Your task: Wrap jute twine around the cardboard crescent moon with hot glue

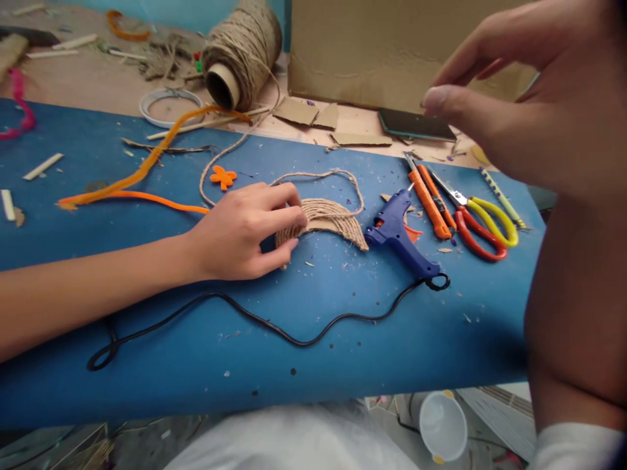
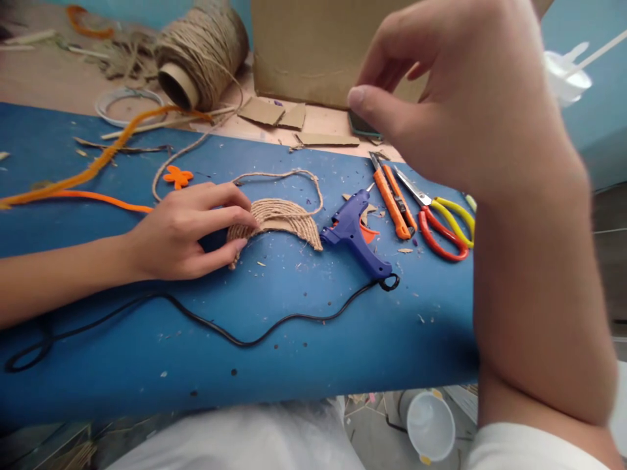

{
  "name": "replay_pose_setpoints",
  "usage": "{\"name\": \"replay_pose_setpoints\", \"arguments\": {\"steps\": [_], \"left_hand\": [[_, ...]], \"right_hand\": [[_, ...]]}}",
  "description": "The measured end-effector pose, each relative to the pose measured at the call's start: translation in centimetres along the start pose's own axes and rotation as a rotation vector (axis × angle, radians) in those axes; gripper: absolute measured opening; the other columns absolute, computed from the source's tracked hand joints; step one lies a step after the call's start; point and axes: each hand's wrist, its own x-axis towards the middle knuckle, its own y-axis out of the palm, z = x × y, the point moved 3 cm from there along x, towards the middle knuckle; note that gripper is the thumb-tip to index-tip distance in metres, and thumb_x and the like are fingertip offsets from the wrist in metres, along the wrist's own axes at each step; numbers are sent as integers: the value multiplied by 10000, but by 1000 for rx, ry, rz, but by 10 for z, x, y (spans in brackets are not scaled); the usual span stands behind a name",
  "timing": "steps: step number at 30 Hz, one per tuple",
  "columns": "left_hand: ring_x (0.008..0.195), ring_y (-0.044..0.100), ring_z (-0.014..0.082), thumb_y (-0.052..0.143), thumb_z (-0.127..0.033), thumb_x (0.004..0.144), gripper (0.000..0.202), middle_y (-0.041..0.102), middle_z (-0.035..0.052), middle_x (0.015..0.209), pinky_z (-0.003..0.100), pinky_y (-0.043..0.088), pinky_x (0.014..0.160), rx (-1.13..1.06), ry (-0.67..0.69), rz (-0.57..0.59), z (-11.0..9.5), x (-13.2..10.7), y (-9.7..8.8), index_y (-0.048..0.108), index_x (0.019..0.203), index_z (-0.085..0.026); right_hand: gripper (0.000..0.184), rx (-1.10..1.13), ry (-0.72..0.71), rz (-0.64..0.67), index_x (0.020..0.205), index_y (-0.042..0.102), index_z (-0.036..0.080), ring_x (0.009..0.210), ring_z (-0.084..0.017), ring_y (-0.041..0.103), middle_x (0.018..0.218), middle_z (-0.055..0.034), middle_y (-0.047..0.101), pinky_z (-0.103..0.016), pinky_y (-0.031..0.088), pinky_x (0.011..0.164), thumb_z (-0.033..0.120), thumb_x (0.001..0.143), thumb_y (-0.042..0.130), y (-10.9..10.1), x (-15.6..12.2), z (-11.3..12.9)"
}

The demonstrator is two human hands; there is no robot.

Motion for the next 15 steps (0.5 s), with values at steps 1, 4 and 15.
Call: {"name": "replay_pose_setpoints", "arguments": {"steps": [1,4,15], "left_hand": [[940,730,272,619,-221,1077,133,766,127,1159,417,535,818,5,-2,8,0,0,0,726,1151,-192],[934,715,261,607,-225,1073,146,760,122,1160,405,521,818,12,-20,19,-1,0,0,677,1196,-191],[1113,695,379,673,-452,924,506,747,162,1308,500,477,900,76,-178,5,3,1,3,598,1345,-183]], "right_hand": [[74,-2,-2,-3,1025,884,286,933,-231,730,956,-33,803,-414,441,817,337,999,837,-2,0,-1],[64,2,-26,10,934,861,298,868,-214,752,855,-16,785,-424,468,802,323,989,838,-5,1,0],[446,-215,72,510,1473,802,205,1307,-366,703,1436,-194,810,-466,493,901,221,1048,666,83,34,-27]]}}
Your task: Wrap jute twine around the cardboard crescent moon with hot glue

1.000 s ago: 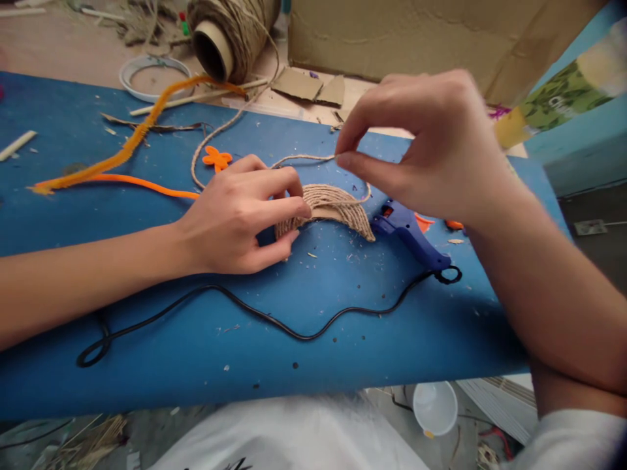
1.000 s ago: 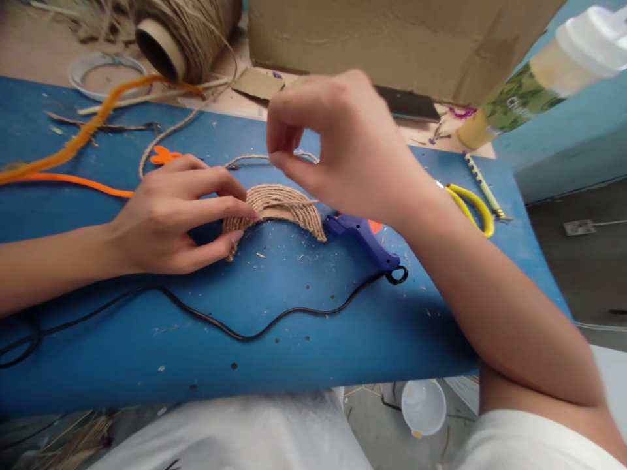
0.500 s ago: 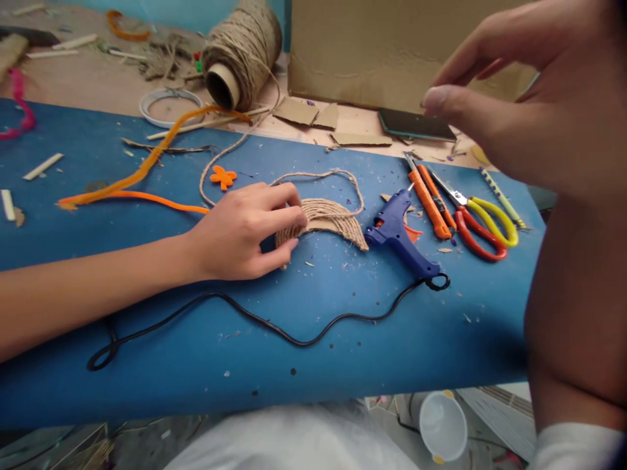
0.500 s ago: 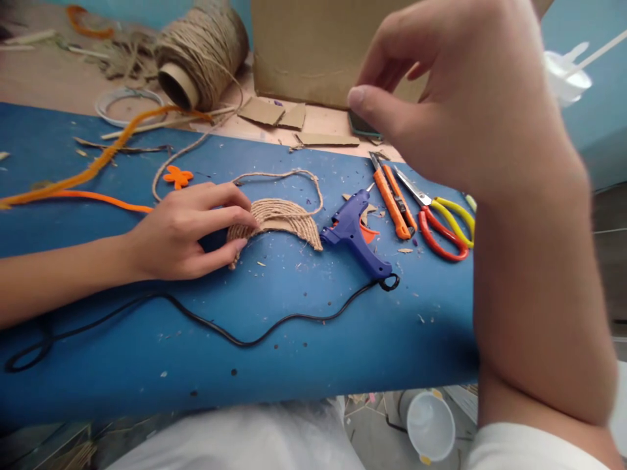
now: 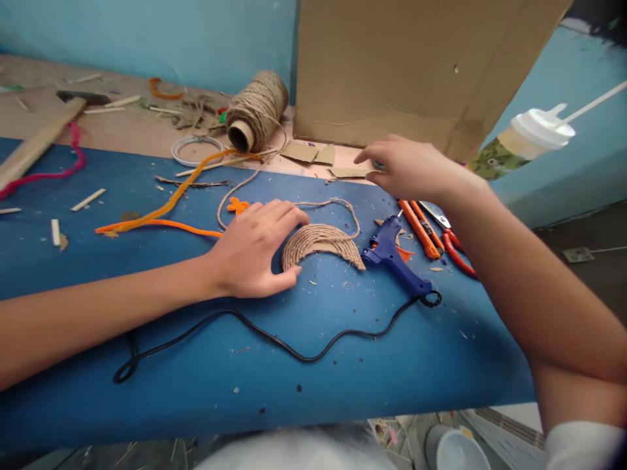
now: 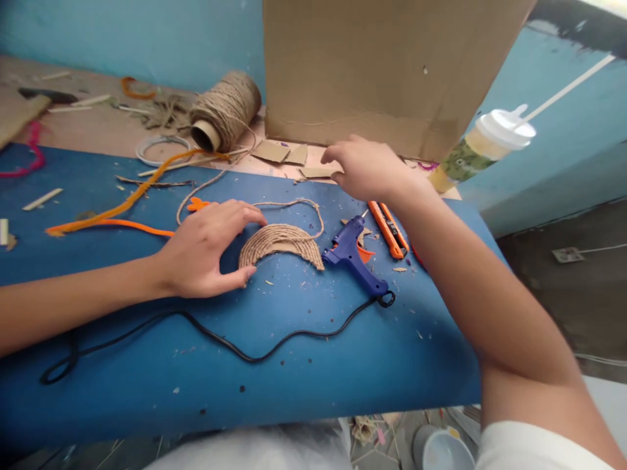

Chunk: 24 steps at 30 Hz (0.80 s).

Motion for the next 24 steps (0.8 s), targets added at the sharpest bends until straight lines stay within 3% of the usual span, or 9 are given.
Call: {"name": "replay_pose_setpoints", "arguments": {"steps": [2,5,8,11,13,15,19,24], "left_hand": [[1147,689,396,696,-483,897,565,755,159,1298,508,462,924,-2,16,24,-1,1,0,583,1367,-191],[1142,687,382,700,-507,902,565,759,154,1306,502,443,941,-21,50,44,-2,0,1,570,1359,-202],[1107,688,367,677,-544,936,541,762,146,1283,496,419,926,-55,96,30,-1,0,1,569,1340,-201],[1060,684,349,652,-508,970,452,765,125,1218,487,399,896,-87,94,17,1,0,1,580,1298,-207],[1021,680,334,643,-455,976,375,765,110,1168,480,391,870,-103,63,12,2,0,0,589,1256,-211],[995,676,327,639,-416,971,326,760,101,1127,474,389,848,-109,37,-3,3,0,0,594,1224,-215],[974,676,319,634,-371,962,294,759,89,1097,463,407,847,-104,18,-19,2,1,0,603,1215,-224],[976,690,319,633,-361,971,277,763,82,1089,455,410,854,-95,31,-16,1,0,1,600,1211,-226]], "right_hand": [[454,7,18,59,1484,789,194,1275,-373,706,1428,-193,808,-465,497,901,225,1041,692,13,24,-4],[270,45,7,110,1232,842,187,1105,-316,724,1255,-151,843,-422,489,847,176,979,750,24,50,-12],[133,78,-12,39,1064,802,197,921,-230,667,1079,-107,823,-386,447,778,140,953,757,17,52,-16],[130,218,-91,-161,981,725,233,782,-180,595,915,-46,768,-370,418,718,178,914,822,-4,19,4],[96,325,-193,-247,983,685,265,755,-192,615,868,-18,750,-374,441,713,230,975,774,-16,-19,34],[117,374,-200,-297,936,638,277,668,-195,594,770,7,705,-374,429,665,220,993,723,-22,-62,68],[139,358,-212,-244,945,593,267,604,-182,588,744,20,696,-354,404,599,171,1015,665,-6,-120,120],[135,370,-156,-391,984,605,265,710,-198,669,871,-22,778,-352,482,657,165,1064,650,17,-129,130]]}}
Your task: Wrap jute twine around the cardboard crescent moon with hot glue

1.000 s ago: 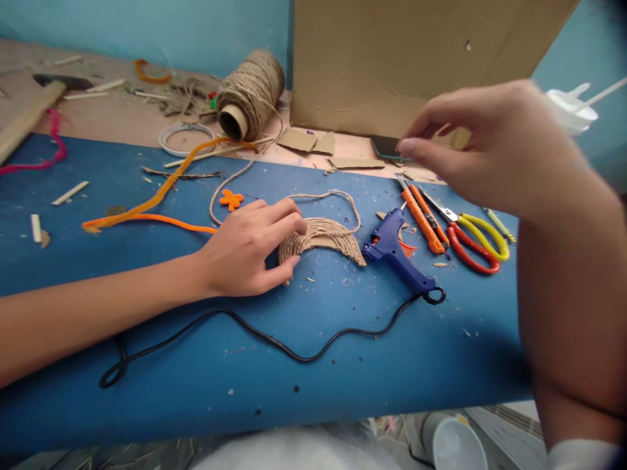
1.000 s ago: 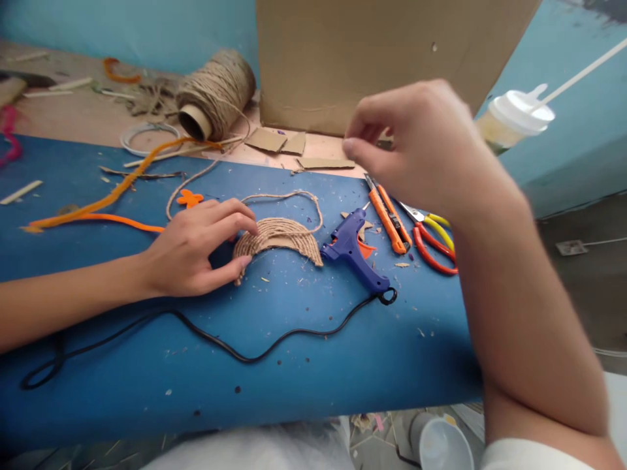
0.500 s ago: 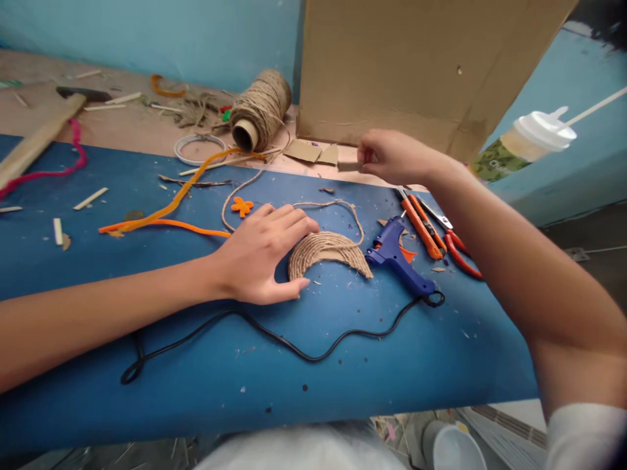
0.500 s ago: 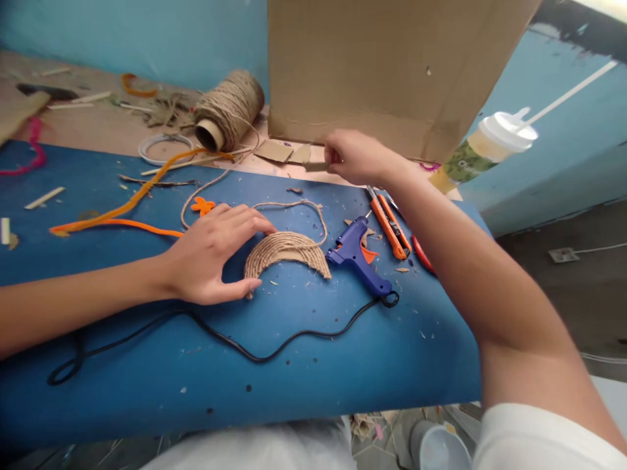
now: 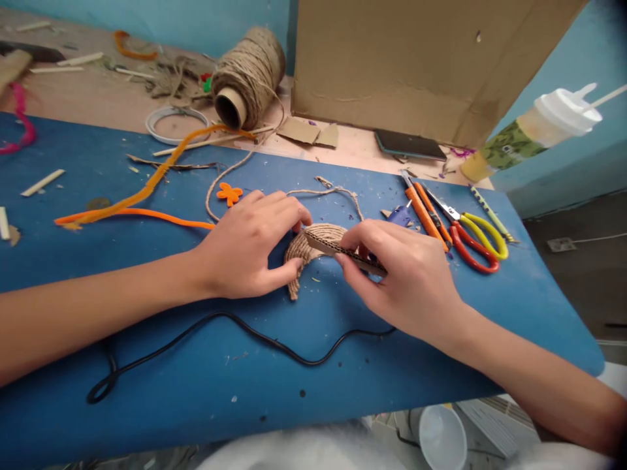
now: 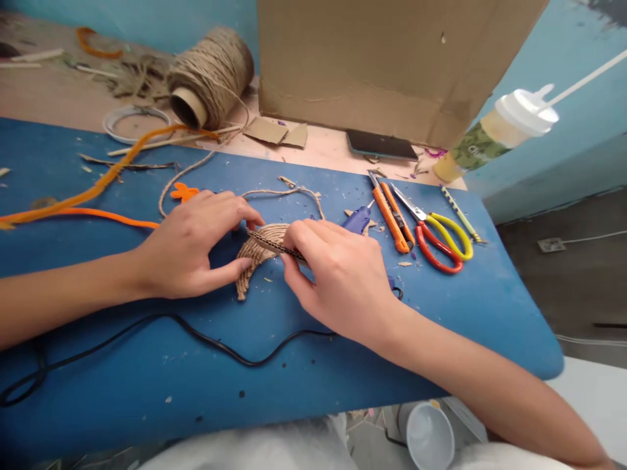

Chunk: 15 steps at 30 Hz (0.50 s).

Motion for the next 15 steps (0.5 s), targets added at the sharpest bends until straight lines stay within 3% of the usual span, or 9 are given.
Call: {"name": "replay_pose_setpoints", "arguments": {"steps": [10,15], "left_hand": [[1053,725,328,643,-356,964,298,775,85,1156,475,436,856,-8,-7,42,0,1,2,588,1234,-243],[1056,721,336,636,-409,987,293,763,87,1121,489,449,875,10,-17,48,2,0,2,591,1230,-251]], "right_hand": [[168,-28,-70,62,979,697,254,842,-253,707,927,-59,811,-402,523,715,152,1080,611,15,3,1],[189,22,24,-59,888,618,271,697,-211,659,822,-20,735,-377,485,651,159,1041,628,6,5,-1]]}}
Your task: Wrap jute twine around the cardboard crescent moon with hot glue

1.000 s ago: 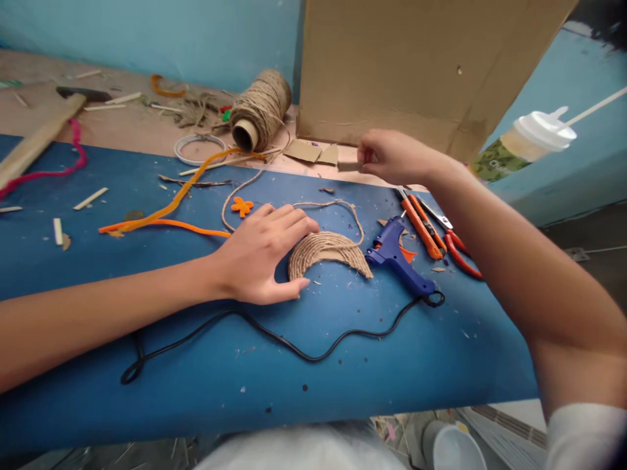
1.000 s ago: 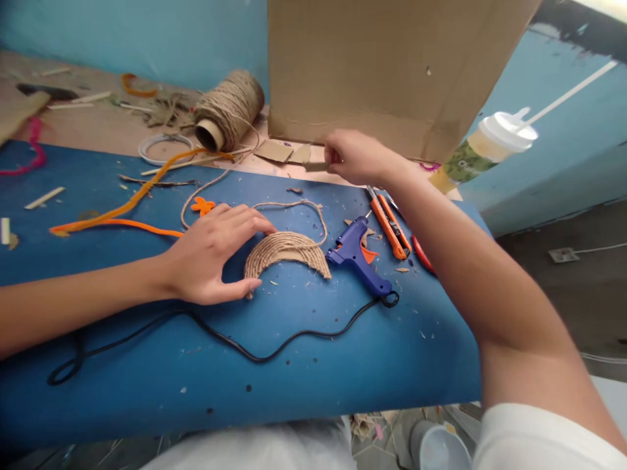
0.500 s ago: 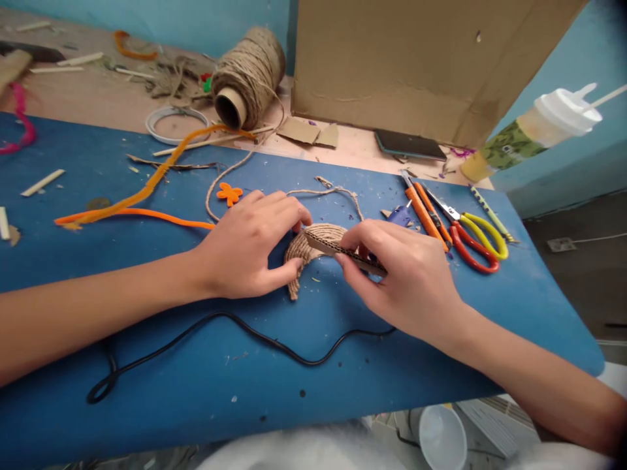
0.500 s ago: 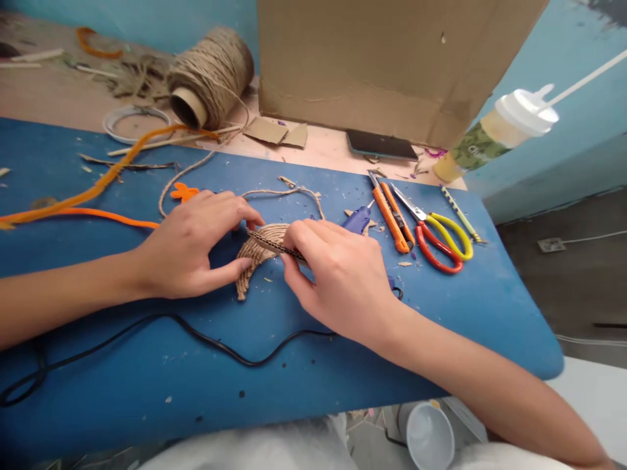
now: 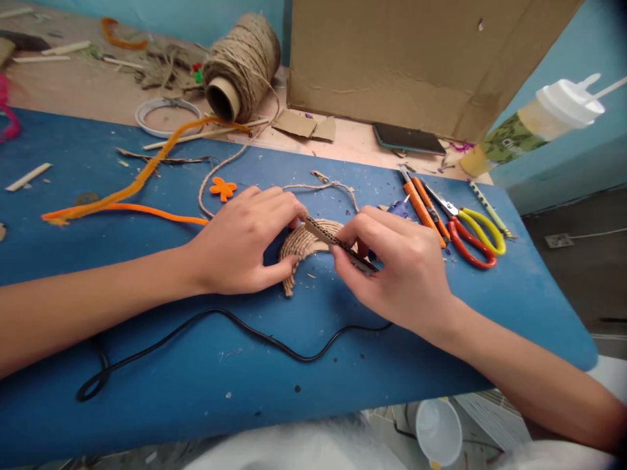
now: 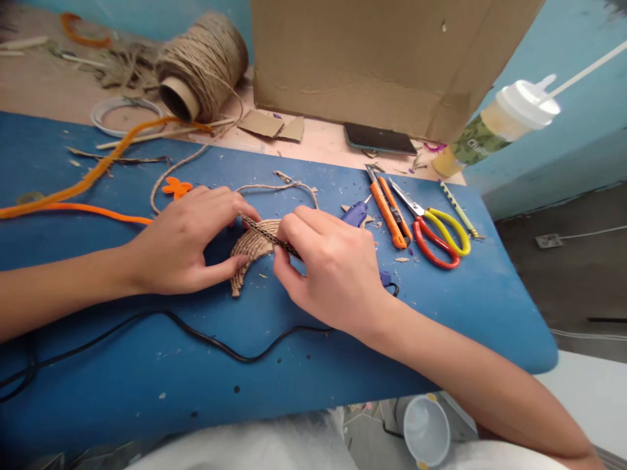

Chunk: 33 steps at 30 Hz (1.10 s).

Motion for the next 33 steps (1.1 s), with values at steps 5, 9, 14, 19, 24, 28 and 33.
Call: {"name": "replay_pose_setpoints", "arguments": {"steps": [5,9,14,19,24,28,33], "left_hand": [[1100,711,355,626,-456,1044,313,759,113,1153,494,438,901,8,15,-3,-1,2,1,630,1244,-215],[1092,708,354,635,-477,1038,366,758,119,1157,483,416,877,19,14,-2,-2,4,2,668,1271,-198],[1111,709,343,647,-425,991,365,758,106,1172,478,421,890,-19,13,15,-1,4,2,671,1288,-214],[1143,704,352,646,-421,976,393,747,108,1180,483,422,905,-29,3,33,-1,3,1,677,1297,-196],[1174,699,352,637,-425,991,390,749,108,1192,480,422,929,-37,-15,58,-1,4,-1,680,1306,-199],[1186,702,348,649,-423,990,406,752,109,1209,474,426,947,-63,-21,66,0,4,0,685,1323,-192],[1202,708,355,655,-405,990,402,761,112,1221,474,428,939,-72,-10,64,0,4,0,688,1326,-187]], "right_hand": [[165,-29,47,32,854,568,263,644,-199,650,754,6,706,-378,424,606,149,943,647,-10,0,-3],[109,-70,-65,142,918,642,260,684,-209,674,789,0,738,-377,435,614,160,962,648,-17,1,-8],[146,-103,-236,144,963,746,224,756,-242,717,882,-42,811,-420,522,680,148,1013,632,-13,4,-12],[192,-132,-278,138,1017,822,165,821,-261,742,918,-61,830,-439,543,731,120,1039,637,-6,3,-13],[210,-144,-306,108,1039,845,139,781,-233,691,890,-47,808,-411,514,716,112,1073,639,-3,3,-15],[200,-126,-319,102,1043,840,135,791,-218,690,901,-48,812,-389,498,724,120,1089,646,0,3,-17],[206,-131,-316,100,1054,827,153,810,-215,710,920,-47,825,-384,492,730,128,1100,628,2,2,-17]]}}
